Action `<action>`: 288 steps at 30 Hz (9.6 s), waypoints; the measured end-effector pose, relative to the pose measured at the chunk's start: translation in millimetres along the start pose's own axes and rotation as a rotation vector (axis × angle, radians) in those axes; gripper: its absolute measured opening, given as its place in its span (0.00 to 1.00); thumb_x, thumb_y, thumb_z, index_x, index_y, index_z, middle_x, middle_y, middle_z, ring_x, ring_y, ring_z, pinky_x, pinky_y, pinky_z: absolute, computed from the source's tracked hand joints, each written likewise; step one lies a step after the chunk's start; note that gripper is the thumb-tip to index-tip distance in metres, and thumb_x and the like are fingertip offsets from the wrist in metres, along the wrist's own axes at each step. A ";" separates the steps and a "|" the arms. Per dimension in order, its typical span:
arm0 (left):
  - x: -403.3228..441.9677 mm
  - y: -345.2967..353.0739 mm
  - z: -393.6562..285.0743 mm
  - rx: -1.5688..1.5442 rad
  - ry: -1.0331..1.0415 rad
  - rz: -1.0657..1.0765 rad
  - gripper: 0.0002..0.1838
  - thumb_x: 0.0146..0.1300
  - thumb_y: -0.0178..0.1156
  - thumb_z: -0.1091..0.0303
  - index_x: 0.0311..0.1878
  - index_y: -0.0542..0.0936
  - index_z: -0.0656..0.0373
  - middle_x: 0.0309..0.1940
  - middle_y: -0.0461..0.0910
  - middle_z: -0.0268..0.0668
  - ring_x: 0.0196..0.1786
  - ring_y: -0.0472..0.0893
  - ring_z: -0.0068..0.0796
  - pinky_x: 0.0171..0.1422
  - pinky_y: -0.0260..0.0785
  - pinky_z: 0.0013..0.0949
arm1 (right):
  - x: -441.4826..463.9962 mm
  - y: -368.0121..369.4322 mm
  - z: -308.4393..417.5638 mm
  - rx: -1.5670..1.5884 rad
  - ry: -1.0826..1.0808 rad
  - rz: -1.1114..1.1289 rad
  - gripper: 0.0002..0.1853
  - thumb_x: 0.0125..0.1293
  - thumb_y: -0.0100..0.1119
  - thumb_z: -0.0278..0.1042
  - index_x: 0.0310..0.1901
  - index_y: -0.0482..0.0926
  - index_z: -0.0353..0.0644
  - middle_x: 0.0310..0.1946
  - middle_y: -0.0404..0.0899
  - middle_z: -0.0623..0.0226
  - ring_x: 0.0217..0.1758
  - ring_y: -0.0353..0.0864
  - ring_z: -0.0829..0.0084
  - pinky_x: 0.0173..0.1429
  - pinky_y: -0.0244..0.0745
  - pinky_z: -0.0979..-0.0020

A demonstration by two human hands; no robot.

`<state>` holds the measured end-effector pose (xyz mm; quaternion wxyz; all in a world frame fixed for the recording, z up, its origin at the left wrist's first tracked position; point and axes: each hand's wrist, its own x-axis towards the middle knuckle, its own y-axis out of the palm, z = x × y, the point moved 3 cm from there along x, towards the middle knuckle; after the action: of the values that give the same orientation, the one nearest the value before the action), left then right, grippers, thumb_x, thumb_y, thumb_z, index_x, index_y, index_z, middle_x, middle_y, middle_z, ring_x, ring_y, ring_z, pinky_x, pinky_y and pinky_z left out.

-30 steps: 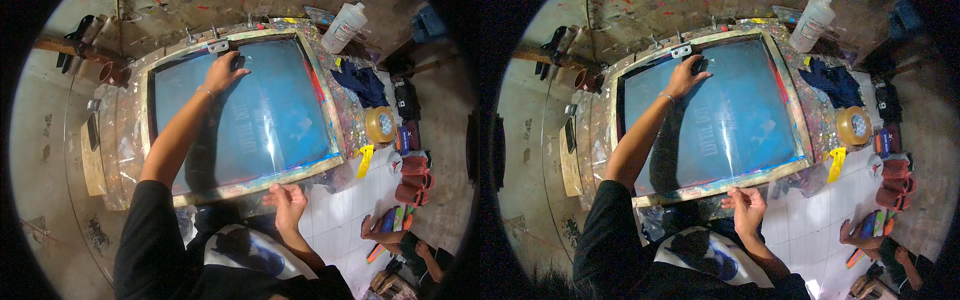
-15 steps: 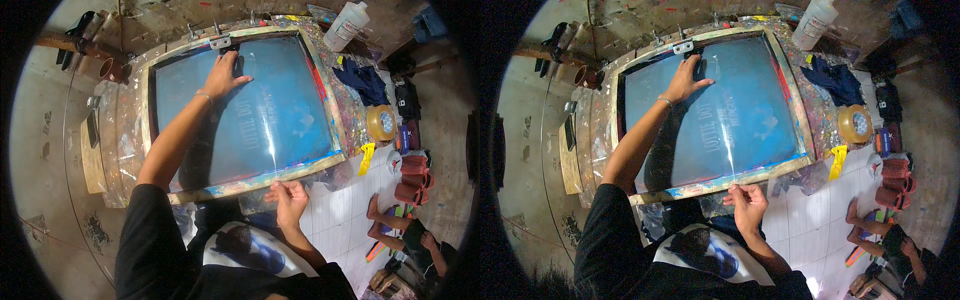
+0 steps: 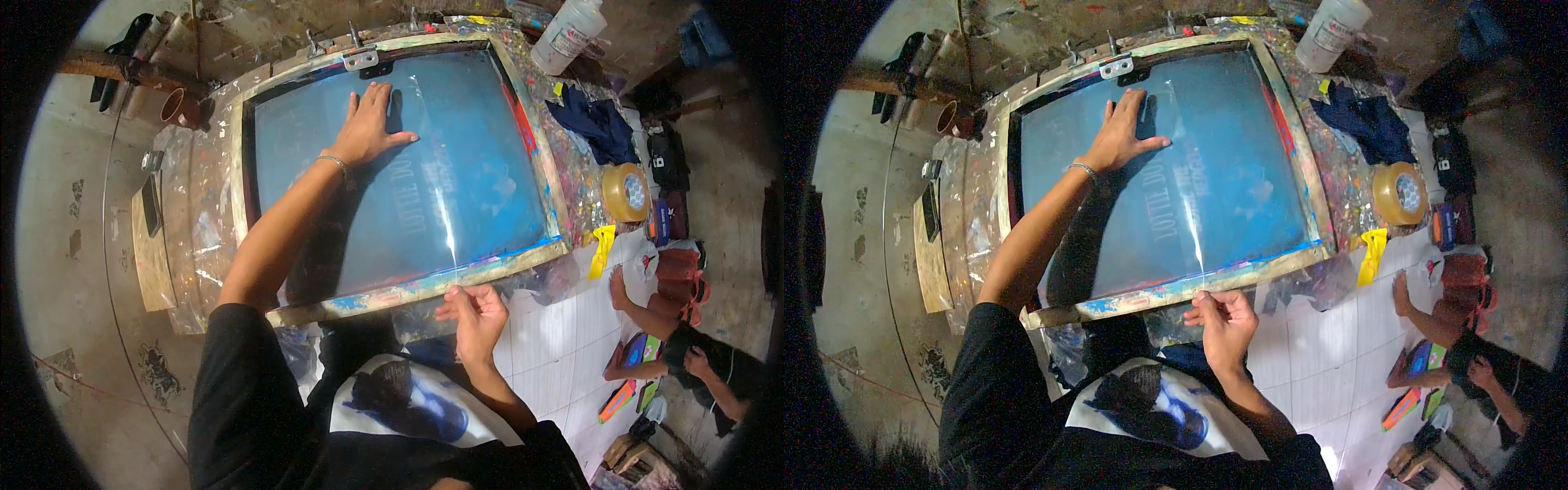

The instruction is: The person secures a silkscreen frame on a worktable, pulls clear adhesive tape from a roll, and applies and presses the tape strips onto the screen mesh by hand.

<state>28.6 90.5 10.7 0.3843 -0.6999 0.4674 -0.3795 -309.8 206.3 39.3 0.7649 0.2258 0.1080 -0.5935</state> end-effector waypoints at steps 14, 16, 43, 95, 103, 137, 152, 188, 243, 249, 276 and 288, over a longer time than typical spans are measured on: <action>11.3 9.3 7.0 0.062 -0.012 -0.035 0.58 0.58 0.61 0.31 0.76 0.51 0.66 0.77 0.53 0.52 0.81 0.47 0.51 0.79 0.36 0.65 | 1.5 -2.4 -1.7 0.007 0.004 0.013 0.07 0.67 0.63 0.24 0.37 0.74 0.32 0.31 0.83 0.54 0.26 0.85 0.68 0.28 0.85 0.68; 7.1 9.4 1.4 0.153 0.006 -0.075 0.59 0.58 0.58 0.28 0.76 0.50 0.68 0.77 0.51 0.52 0.81 0.45 0.52 0.79 0.36 0.67 | 2.0 -3.0 -1.8 0.005 0.014 0.012 0.07 0.67 0.63 0.23 0.37 0.74 0.32 0.30 0.83 0.54 0.26 0.85 0.68 0.28 0.85 0.68; -40.1 11.2 -56.8 0.276 0.074 0.022 0.59 0.59 0.52 0.26 0.77 0.48 0.66 0.78 0.49 0.52 0.82 0.41 0.53 0.76 0.31 0.74 | 1.8 4.5 10.8 0.046 -0.008 0.068 0.07 0.67 0.62 0.23 0.37 0.74 0.31 0.30 0.82 0.55 0.27 0.86 0.68 0.30 0.86 0.68; -75.8 3.2 -66.1 0.166 0.116 0.012 0.52 0.65 0.54 0.35 0.77 0.48 0.66 0.78 0.50 0.51 0.82 0.42 0.52 0.78 0.29 0.72 | 5.0 10.2 13.0 0.008 -0.097 0.095 0.18 0.67 0.59 0.20 0.51 0.60 0.37 0.30 0.82 0.50 0.26 0.84 0.68 0.29 0.84 0.68; -49.8 4.9 -45.6 0.251 0.036 0.048 0.53 0.65 0.53 0.34 0.77 0.48 0.67 0.77 0.52 0.52 0.82 0.44 0.53 0.77 0.33 0.73 | 5.7 5.7 15.5 -0.004 -0.126 0.098 0.17 0.68 0.58 0.20 0.51 0.61 0.37 0.30 0.83 0.51 0.26 0.84 0.68 0.29 0.83 0.70; -68.9 1.8 -62.8 0.229 0.140 0.033 0.57 0.60 0.56 0.29 0.77 0.50 0.65 0.77 0.51 0.50 0.81 0.44 0.52 0.75 0.34 0.76 | 0.3 15.2 40.4 -0.143 -0.354 0.079 0.15 0.67 0.59 0.18 0.52 0.66 0.36 0.28 0.85 0.59 0.25 0.79 0.80 0.29 0.71 0.80; -66.8 6.4 -59.2 0.265 0.096 0.006 0.53 0.63 0.53 0.33 0.77 0.50 0.68 0.77 0.52 0.50 0.81 0.45 0.51 0.75 0.35 0.77 | -1.4 11.8 26.4 -0.138 -0.289 0.072 0.14 0.68 0.58 0.20 0.51 0.66 0.36 0.28 0.84 0.58 0.23 0.79 0.80 0.26 0.71 0.80; -104.8 10.2 -113.8 0.189 0.293 0.132 0.54 0.62 0.55 0.34 0.77 0.49 0.69 0.77 0.51 0.53 0.81 0.43 0.54 0.76 0.27 0.74 | 7.0 10.9 17.1 -0.139 -0.272 0.094 0.13 0.69 0.57 0.21 0.51 0.66 0.35 0.31 0.84 0.56 0.26 0.83 0.75 0.28 0.78 0.76; -118.7 9.7 -141.2 0.041 0.334 0.099 0.63 0.49 0.67 0.31 0.74 0.52 0.71 0.74 0.54 0.56 0.80 0.46 0.60 0.79 0.30 0.69 | 7.6 -29.4 22.9 -0.157 -0.229 0.111 0.03 0.69 0.57 0.20 0.41 0.73 0.33 0.29 0.82 0.61 0.29 0.83 0.75 0.32 0.80 0.74; -134.1 -26.0 -155.0 -0.224 0.371 0.139 0.40 0.58 0.67 0.43 0.64 0.71 0.63 0.61 0.67 0.54 0.67 0.65 0.57 0.71 0.60 0.53 | 12.3 -33.8 26.9 -0.152 -0.245 0.096 0.03 0.68 0.58 0.21 0.41 0.75 0.33 0.29 0.82 0.62 0.30 0.83 0.77 0.33 0.80 0.75; -282.7 -80.0 -169.7 -0.639 -0.121 0.151 0.22 0.62 0.67 0.64 0.56 0.79 0.67 0.50 0.83 0.52 0.50 0.83 0.51 0.56 0.75 0.41 | 234.1 -135.9 222.6 -1.760 -0.493 -0.449 0.15 0.56 0.60 0.40 0.45 0.85 0.51 0.42 0.86 0.52 0.47 0.86 0.50 0.53 0.79 0.52; -263.2 -79.3 -170.9 -0.714 0.074 0.052 0.21 0.62 0.66 0.62 0.55 0.79 0.63 0.46 0.83 0.48 0.48 0.82 0.50 0.53 0.75 0.43 | 172.0 -205.0 230.2 -0.920 -0.819 -0.334 0.08 0.57 0.70 0.27 0.38 0.86 0.34 0.30 0.83 0.68 0.34 0.78 0.79 0.40 0.72 0.76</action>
<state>-167.2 329.4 107.5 0.1080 -0.7636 0.6018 -0.2075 -482.8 -90.2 121.6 0.6603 -0.3905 0.0844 -0.6360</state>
